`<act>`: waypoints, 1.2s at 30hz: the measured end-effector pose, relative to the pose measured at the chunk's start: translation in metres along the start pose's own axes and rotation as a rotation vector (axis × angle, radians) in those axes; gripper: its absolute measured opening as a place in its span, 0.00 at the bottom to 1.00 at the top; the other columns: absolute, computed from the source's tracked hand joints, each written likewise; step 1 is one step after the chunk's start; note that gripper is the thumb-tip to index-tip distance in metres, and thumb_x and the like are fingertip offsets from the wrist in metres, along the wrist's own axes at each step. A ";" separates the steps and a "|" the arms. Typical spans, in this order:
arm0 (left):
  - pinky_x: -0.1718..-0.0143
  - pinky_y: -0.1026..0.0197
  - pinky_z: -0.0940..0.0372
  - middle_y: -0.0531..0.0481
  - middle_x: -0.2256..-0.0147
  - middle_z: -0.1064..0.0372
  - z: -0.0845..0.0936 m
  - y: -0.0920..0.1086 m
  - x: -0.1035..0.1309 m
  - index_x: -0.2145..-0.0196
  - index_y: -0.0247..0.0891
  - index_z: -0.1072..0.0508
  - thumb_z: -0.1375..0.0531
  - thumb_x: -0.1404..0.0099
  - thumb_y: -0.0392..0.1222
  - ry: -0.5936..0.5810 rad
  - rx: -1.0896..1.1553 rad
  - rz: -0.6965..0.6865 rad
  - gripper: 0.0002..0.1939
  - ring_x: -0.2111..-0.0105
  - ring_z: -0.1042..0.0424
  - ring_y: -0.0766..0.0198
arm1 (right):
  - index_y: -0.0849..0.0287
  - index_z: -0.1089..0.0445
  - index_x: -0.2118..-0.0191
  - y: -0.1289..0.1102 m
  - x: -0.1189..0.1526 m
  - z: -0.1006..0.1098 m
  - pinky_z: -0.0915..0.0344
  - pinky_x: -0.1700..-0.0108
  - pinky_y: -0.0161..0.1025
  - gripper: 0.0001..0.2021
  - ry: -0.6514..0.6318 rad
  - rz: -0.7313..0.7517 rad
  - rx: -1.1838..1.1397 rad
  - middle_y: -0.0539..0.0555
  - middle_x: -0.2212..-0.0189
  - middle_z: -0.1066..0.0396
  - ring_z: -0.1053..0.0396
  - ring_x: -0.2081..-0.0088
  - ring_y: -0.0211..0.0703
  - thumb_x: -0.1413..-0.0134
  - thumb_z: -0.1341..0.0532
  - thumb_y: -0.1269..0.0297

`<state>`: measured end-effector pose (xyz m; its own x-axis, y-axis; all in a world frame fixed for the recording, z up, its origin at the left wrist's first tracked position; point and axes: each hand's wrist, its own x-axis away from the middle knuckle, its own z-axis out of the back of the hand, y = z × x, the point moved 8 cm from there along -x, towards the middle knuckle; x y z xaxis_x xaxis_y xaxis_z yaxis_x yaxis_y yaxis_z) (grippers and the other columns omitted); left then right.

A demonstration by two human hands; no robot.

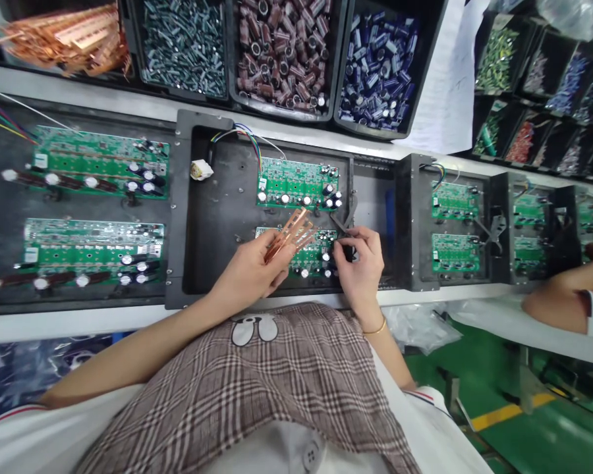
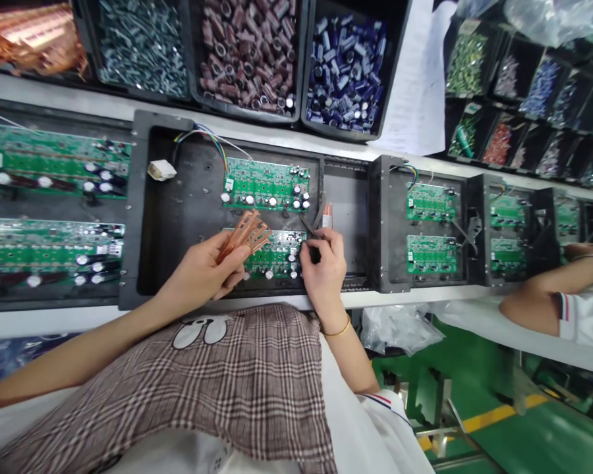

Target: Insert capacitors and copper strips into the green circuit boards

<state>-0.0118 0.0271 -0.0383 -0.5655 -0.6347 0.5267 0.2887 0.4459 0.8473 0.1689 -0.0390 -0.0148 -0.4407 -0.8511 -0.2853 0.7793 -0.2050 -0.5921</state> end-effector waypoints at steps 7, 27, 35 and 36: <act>0.85 0.71 0.49 0.61 0.83 0.40 0.009 0.012 0.007 0.68 0.40 0.42 0.49 0.31 0.51 0.109 -0.236 -0.086 0.13 0.87 0.43 0.73 | 0.56 0.31 0.69 -0.001 0.004 -0.002 0.33 0.50 0.44 0.03 0.071 -0.033 0.023 0.55 0.59 0.32 0.32 0.54 0.43 0.46 0.40 0.70; 0.74 0.66 0.34 0.47 0.65 0.26 0.038 0.052 0.030 0.58 0.40 0.41 0.53 0.29 0.49 0.256 -0.363 -0.293 0.11 0.71 0.25 0.63 | 0.58 0.28 0.58 -0.118 -0.033 -0.005 0.38 0.56 0.41 0.12 -0.634 0.748 0.024 0.55 0.62 0.29 0.35 0.61 0.42 0.36 0.49 0.73; 0.86 0.72 0.49 0.56 0.77 0.43 0.098 0.034 0.019 0.64 0.38 0.35 0.46 0.32 0.52 0.494 0.037 -0.228 0.13 0.83 0.46 0.74 | 0.54 0.27 0.57 -0.082 -0.121 -0.070 0.48 0.50 0.45 0.12 -0.433 0.759 0.294 0.52 0.66 0.29 0.37 0.60 0.44 0.35 0.47 0.69; 0.86 0.72 0.50 0.57 0.78 0.44 0.097 0.030 0.014 0.63 0.38 0.35 0.45 0.33 0.52 0.466 0.080 -0.195 0.13 0.84 0.47 0.74 | 0.53 0.27 0.57 -0.081 -0.123 -0.080 0.49 0.49 0.46 0.12 -0.447 0.774 0.310 0.52 0.66 0.29 0.38 0.60 0.44 0.36 0.47 0.70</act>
<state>-0.0863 0.0926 -0.0122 -0.1926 -0.9168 0.3499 0.1416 0.3269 0.9344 0.1243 0.1208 0.0074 0.4094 -0.8979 -0.1618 0.8960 0.4291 -0.1140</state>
